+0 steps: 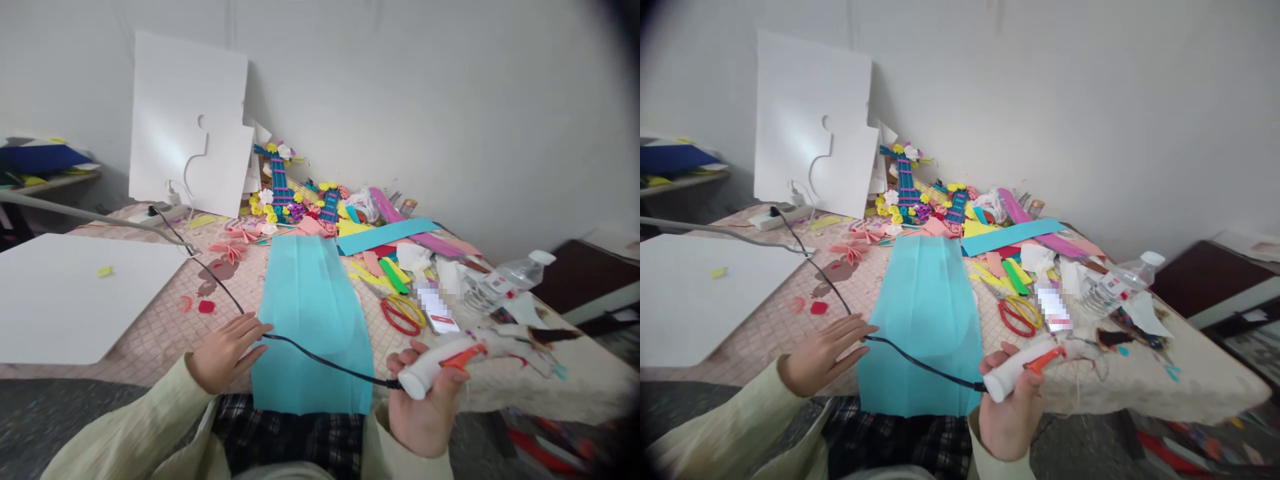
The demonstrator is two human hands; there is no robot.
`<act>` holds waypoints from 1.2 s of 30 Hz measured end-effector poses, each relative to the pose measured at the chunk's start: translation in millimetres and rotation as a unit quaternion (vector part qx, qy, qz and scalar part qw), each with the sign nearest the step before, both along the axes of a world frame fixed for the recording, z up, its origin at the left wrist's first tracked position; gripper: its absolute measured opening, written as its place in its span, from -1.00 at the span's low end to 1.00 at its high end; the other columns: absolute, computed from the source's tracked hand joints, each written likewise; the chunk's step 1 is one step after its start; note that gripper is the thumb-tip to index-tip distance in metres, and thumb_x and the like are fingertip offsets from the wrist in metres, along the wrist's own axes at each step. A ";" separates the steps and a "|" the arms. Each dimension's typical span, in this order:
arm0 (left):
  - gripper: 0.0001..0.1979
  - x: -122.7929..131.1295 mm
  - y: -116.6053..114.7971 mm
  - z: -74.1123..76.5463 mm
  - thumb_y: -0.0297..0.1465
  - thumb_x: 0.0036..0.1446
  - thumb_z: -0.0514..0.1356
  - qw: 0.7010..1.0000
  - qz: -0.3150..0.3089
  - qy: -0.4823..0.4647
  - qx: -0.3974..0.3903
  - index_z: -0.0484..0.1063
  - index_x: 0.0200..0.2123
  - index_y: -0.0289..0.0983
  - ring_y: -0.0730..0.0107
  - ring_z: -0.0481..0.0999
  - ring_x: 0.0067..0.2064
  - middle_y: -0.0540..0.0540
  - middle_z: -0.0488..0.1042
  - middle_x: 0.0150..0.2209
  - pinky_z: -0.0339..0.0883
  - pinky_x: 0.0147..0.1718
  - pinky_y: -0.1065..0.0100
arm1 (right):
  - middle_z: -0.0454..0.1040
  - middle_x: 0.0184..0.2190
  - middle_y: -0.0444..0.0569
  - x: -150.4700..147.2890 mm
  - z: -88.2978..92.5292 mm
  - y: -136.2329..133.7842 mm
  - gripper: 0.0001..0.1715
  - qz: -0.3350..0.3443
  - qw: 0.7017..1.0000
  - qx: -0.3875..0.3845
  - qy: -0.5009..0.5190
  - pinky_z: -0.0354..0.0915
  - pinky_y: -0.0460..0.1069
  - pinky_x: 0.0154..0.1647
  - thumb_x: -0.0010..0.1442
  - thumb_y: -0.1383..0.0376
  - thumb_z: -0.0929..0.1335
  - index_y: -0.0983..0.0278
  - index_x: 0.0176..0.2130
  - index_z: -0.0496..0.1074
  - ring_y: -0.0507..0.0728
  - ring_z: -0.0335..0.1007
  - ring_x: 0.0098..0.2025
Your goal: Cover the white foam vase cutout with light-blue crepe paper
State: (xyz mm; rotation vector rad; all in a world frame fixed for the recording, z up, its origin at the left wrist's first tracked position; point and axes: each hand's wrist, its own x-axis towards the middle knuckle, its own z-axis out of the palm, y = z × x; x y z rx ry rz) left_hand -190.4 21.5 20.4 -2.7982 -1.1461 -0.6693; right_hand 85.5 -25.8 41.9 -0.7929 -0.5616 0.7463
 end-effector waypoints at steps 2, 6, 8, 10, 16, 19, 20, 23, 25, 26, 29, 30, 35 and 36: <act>-0.65 2.7 1.6 -3.6 -0.36 0.17 -0.01 1.000 0.010 -0.006 0.019 0.18 0.03 -0.29 0.21 0.32 0.01 -0.17 0.40 -0.07 0.23 -0.01 0.18 | 0.29 -0.67 -0.18 -1.8 4.0 0.8 -0.51 0.013 1.000 0.013 0.007 0.14 -0.06 -0.60 -0.05 -0.12 0.29 0.25 -0.45 0.41 -0.01 0.19 -0.59; -0.60 8.5 4.2 -11.3 -0.39 0.16 0.00 0.999 0.006 -0.024 0.046 0.10 0.08 -0.33 0.24 0.32 0.03 -0.21 0.36 -0.02 0.22 0.02 0.17 | 0.16 -0.67 -0.23 -3.4 14.3 4.4 -0.61 0.110 0.992 0.039 0.045 0.09 -0.07 -0.58 0.00 -0.02 0.30 0.24 -0.54 0.28 -0.03 0.03 -0.62; -0.60 10.0 5.2 -14.4 -0.40 0.16 0.00 0.999 0.007 -0.029 0.044 0.11 0.07 -0.33 0.26 0.34 0.00 -0.20 0.38 -0.05 0.24 0.00 0.17 | 0.12 -0.66 -0.23 -5.1 17.9 6.7 -0.64 0.175 0.982 0.032 0.061 0.06 -0.07 -0.58 0.06 0.04 0.27 0.24 -0.56 0.22 -0.03 -0.02 -0.62; -0.60 10.0 6.7 -15.2 -0.39 0.16 0.00 0.999 0.009 -0.033 0.038 0.11 0.07 -0.32 0.25 0.35 -0.01 -0.20 0.39 -0.05 0.25 -0.01 0.18 | 0.09 -0.66 -0.23 -7.3 19.0 8.6 -0.68 0.207 0.976 0.016 0.070 0.04 -0.07 -0.59 0.13 0.07 0.20 0.23 -0.48 0.27 -0.03 -0.04 -0.63; -0.65 7.8 18.2 -0.4 -0.38 0.19 -0.10 0.998 -0.033 -0.050 -0.029 0.20 0.03 -0.27 0.27 0.38 -0.07 -0.15 0.42 -0.09 0.25 -0.07 0.20 | 0.14 -0.59 -0.22 -10.3 15.1 3.5 -0.76 0.046 0.996 0.071 0.040 0.05 -0.05 -0.54 0.00 0.12 0.31 0.25 -0.40 0.35 -0.05 0.02 -0.60; -0.69 9.8 25.6 9.2 -0.36 0.19 -0.08 0.993 -0.070 -0.046 -0.077 0.27 -0.04 -0.28 0.31 0.43 -0.17 -0.14 0.46 -0.19 0.29 -0.18 0.27 | 0.08 -0.64 -0.22 -11.1 9.7 -3.6 -0.77 0.021 0.996 0.083 0.031 0.03 -0.06 -0.57 0.04 0.15 0.27 0.27 -0.47 0.34 -0.04 -0.03 -0.61; -0.70 11.1 27.4 11.4 -0.35 0.19 -0.07 0.991 -0.085 -0.042 -0.092 0.29 -0.07 -0.29 0.32 0.43 -0.20 -0.13 0.47 -0.22 0.28 -0.20 0.28 | 0.07 -0.65 -0.22 -11.6 6.3 -5.9 -0.76 0.020 0.996 0.087 0.025 0.01 -0.06 -0.58 0.06 0.16 0.26 0.28 -0.48 0.33 -0.04 -0.04 -0.61; -0.72 15.9 30.7 14.1 -0.33 0.20 -0.09 0.982 -0.124 -0.016 -0.143 0.37 -0.19 -0.28 0.35 0.44 -0.29 -0.10 0.48 -0.33 0.28 -0.26 0.33 | 0.06 -0.65 -0.21 -13.9 -9.1 -11.8 -0.71 0.026 0.994 0.103 -0.010 0.00 -0.06 -0.60 0.09 0.14 0.24 0.28 -0.51 0.33 -0.03 -0.05 -0.61; -0.67 18.5 33.0 14.6 -0.33 0.22 -0.14 0.974 -0.132 0.016 -0.180 0.40 -0.28 -0.27 0.38 0.44 -0.34 -0.08 0.48 -0.39 0.28 -0.32 0.38 | 0.07 -0.67 -0.21 -15.9 -21.1 -15.0 -0.73 0.039 0.992 0.114 -0.037 0.00 -0.07 -0.61 0.10 0.13 0.23 0.24 -0.43 0.38 -0.03 -0.05 -0.62; -0.65 19.4 34.4 14.8 -0.33 0.23 -0.16 0.971 -0.132 0.032 -0.196 0.40 -0.29 -0.27 0.39 0.44 -0.34 -0.08 0.48 -0.38 0.28 -0.34 0.40 | 0.07 -0.67 -0.21 -16.8 -26.7 -16.4 -0.74 0.048 0.991 0.112 -0.048 0.01 -0.07 -0.61 0.11 0.13 0.23 0.22 -0.38 0.40 -0.03 -0.04 -0.62; -0.66 19.7 38.2 15.1 -0.32 0.22 -0.15 0.964 -0.125 0.064 -0.225 0.39 -0.22 -0.27 0.38 0.45 -0.28 -0.10 0.48 -0.31 0.28 -0.31 0.42 | 0.10 -0.67 -0.20 -18.2 -38.1 -19.8 -0.78 0.062 0.992 0.093 -0.060 0.04 -0.07 -0.59 0.12 0.17 0.23 0.18 -0.33 0.41 -0.01 -0.01 -0.60; -0.66 18.8 38.5 14.6 -0.32 0.22 -0.14 0.962 -0.127 0.065 -0.232 0.39 -0.22 -0.26 0.38 0.45 -0.29 -0.09 0.48 -0.30 0.28 -0.31 0.43 | 0.10 -0.67 -0.19 -17.9 -39.8 -20.7 -0.78 0.058 0.993 0.087 -0.059 0.04 -0.06 -0.58 0.12 0.17 0.22 0.18 -0.35 0.41 0.00 0.00 -0.59; -0.71 7.2 29.3 10.4 -0.28 0.19 -0.08 0.959 -0.120 0.043 -0.254 0.41 -0.35 -0.20 0.43 0.41 -0.44 0.00 0.45 -0.46 0.23 -0.43 0.45 | 0.10 -0.67 -0.18 -9.8 -40.5 -23.6 -0.69 0.189 0.975 0.073 -0.093 0.04 -0.04 -0.55 0.10 0.07 0.21 0.19 -0.48 0.37 0.02 0.01 -0.58; -0.73 4.1 26.2 10.4 -0.27 0.17 -0.05 0.959 -0.114 0.048 -0.256 0.41 -0.34 -0.20 0.43 0.40 -0.44 -0.01 0.44 -0.47 0.23 -0.42 0.44 | 0.11 -0.67 -0.18 -8.2 -40.8 -23.7 -0.69 0.237 0.963 0.076 -0.104 0.04 -0.04 -0.55 0.08 0.05 0.22 0.18 -0.49 0.37 0.02 0.02 -0.58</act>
